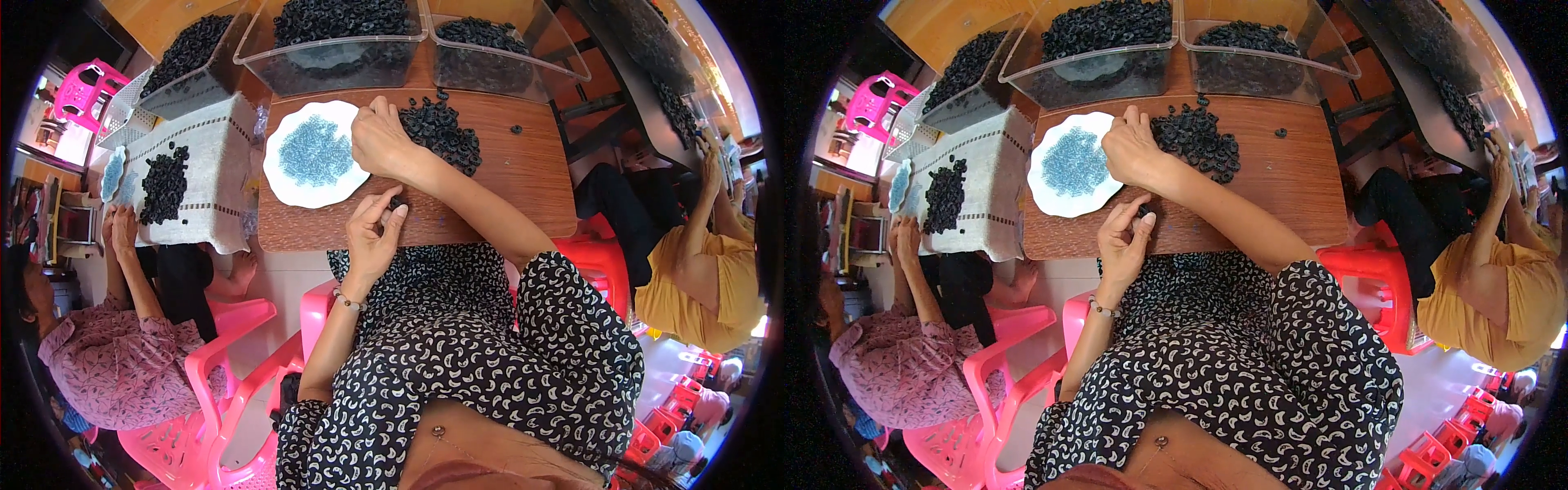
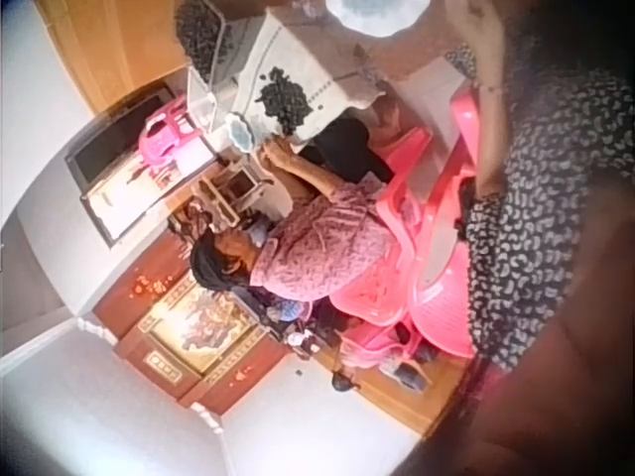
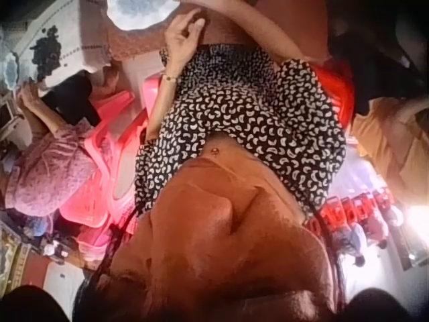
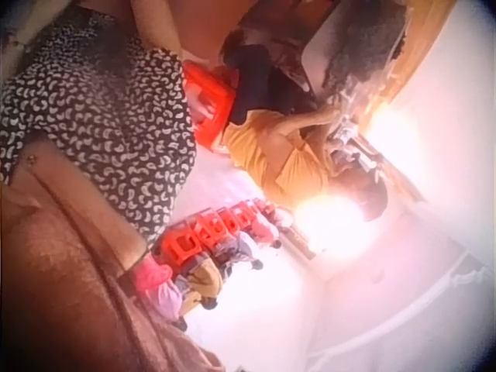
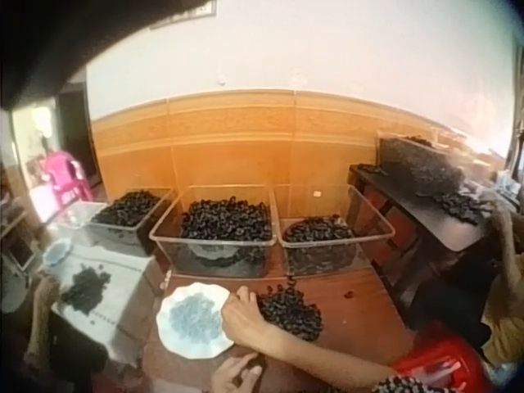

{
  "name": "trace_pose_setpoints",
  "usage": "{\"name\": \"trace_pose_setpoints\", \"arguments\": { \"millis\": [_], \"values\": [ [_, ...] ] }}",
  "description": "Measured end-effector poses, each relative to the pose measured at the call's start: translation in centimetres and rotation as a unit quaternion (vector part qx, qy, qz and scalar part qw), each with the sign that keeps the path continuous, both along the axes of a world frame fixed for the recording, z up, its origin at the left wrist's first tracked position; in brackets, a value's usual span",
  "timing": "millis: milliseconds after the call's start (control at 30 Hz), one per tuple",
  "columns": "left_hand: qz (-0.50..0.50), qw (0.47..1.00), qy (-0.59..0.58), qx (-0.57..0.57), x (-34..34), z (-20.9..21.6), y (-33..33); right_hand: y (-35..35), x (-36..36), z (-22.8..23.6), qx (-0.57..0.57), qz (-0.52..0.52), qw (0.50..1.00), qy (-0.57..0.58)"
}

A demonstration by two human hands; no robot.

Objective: Assembling small blue beads into black circular components by hand.

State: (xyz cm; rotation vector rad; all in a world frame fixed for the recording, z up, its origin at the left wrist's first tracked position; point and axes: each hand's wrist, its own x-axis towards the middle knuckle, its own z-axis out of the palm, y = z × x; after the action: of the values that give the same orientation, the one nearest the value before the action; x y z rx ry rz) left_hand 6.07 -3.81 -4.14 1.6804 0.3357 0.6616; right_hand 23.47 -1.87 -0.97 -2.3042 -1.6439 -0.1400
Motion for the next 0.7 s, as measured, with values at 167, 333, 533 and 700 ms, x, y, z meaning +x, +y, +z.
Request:
{"name": "trace_pose_setpoints", "arguments": {
  "millis": [167,333,533,700],
  "values": [
    [0.018,0.999,0.008,-0.025,0.0,0.1,-0.1,-0.7,1.1,0.1,0.058,0.016,0.996,0.064],
    [0.018,0.999,0.019,-0.037,0.0,-0.2,0.0,-1.3,2.3,0.6,0.046,0.055,0.987,0.142],
    [0.005,1.0,-0.002,-0.029,0.2,-0.2,0.0,-1.6,3.5,1.2,0.064,0.062,0.981,0.173],
    [0.005,1.0,0.024,-0.016,0.0,-0.1,-0.1,-1.6,2.5,2.0,0.006,0.084,0.99,0.116]
  ]
}}
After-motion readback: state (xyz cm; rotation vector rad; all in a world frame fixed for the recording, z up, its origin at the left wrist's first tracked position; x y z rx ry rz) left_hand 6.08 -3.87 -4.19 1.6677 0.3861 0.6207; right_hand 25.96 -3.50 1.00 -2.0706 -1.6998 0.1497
